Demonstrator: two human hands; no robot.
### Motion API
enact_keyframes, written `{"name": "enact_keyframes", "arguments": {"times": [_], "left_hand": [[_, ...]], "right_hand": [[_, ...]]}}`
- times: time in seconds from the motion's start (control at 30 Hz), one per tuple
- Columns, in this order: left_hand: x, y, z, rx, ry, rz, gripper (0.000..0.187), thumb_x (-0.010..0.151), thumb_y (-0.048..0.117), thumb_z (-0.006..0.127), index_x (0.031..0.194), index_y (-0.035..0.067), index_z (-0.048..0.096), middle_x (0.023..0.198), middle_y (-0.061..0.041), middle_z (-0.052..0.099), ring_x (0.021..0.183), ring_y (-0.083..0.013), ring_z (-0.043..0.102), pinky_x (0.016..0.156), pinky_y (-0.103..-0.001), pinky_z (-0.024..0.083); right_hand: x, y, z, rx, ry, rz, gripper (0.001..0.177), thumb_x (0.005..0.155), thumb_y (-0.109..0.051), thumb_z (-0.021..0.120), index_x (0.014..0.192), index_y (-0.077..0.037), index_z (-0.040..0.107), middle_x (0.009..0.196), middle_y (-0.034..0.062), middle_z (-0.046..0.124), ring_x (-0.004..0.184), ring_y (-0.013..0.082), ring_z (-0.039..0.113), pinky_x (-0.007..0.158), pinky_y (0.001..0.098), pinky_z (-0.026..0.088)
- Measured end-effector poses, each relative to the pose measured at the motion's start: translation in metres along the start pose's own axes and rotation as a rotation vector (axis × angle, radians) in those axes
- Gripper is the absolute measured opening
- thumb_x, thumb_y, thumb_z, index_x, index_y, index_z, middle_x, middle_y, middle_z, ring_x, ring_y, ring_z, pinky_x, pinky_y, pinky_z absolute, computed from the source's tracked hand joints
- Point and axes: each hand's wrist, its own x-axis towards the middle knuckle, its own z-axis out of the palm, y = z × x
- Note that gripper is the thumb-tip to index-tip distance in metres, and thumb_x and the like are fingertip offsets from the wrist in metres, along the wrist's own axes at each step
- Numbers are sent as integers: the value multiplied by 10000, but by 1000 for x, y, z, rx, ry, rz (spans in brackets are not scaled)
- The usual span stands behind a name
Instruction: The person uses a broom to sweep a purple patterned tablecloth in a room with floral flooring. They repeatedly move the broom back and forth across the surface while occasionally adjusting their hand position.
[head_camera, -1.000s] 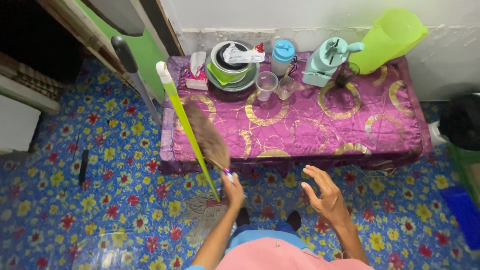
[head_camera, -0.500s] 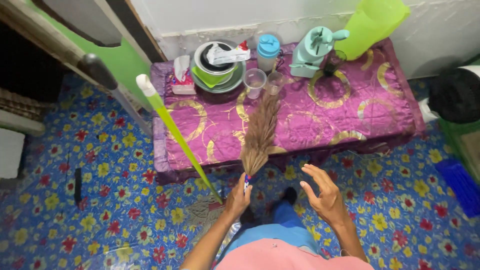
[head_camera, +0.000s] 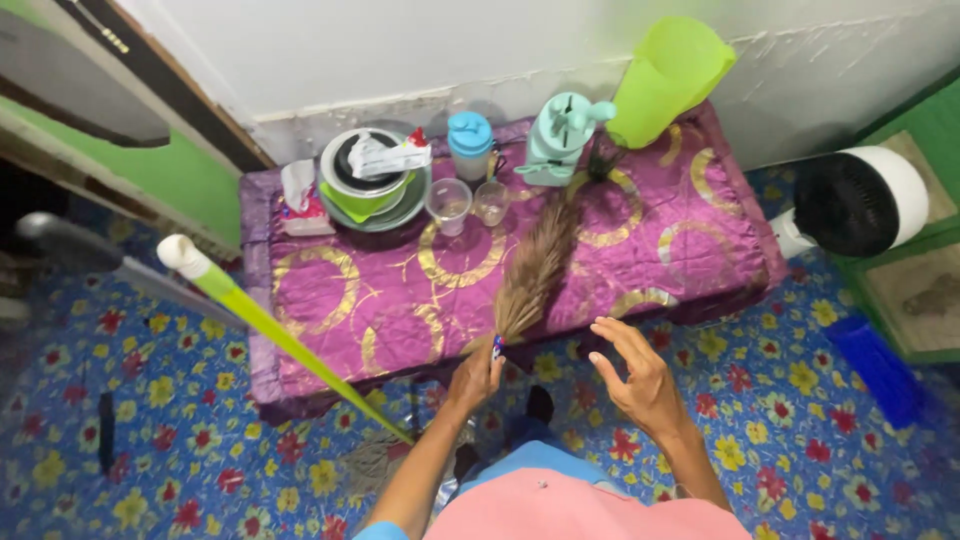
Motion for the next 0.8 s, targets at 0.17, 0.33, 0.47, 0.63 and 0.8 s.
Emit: {"name": "enact_keyframes", "arguments": {"times": [0.17,0.33,0.47,0.63,0.8], "left_hand": [[8,10,36,3,-242,121,618,1005,398,550,1577,227,391,1086,-148,753,975,-364,748,799,-523,618],[38,25,33,-36,-155,173,617,991,375,610,1566,219,449,1133,-173,750,995,-366,746,771,-483,621],[54,17,52,10,-83,100,611,1025,338,561,1585,163,388,1091,-261,735,954,-443,729,754,-570,589],[60,24,96,76,-293,126,676,990,397,564,1609,298,313,1081,-163,745,965,-380,741,766,-529,621],[113,64,83,-128,-235,137,637,1025,347,549,1618,259,336,1178,-219,720,1027,-430,715,800,-567,592]], "right_hand": [[16,31,-16,-1,18,2,319,909,-145,744,1225,-108,726,1234,110,725,1210,342,674,997,467,549],[28,63,-33,-35,46,-3,329,913,-152,741,1239,-111,722,1241,100,721,1216,333,671,1006,460,545],[37,73,-49,-35,36,-15,327,909,-136,744,1233,-90,723,1227,129,724,1199,360,676,1000,477,545],[38,84,-62,-50,45,-5,339,915,-148,743,1248,-92,714,1247,115,715,1215,359,663,1002,465,543],[31,89,-77,-95,36,81,326,931,-151,720,1253,-103,704,1261,104,708,1229,335,662,1010,464,541]]}}
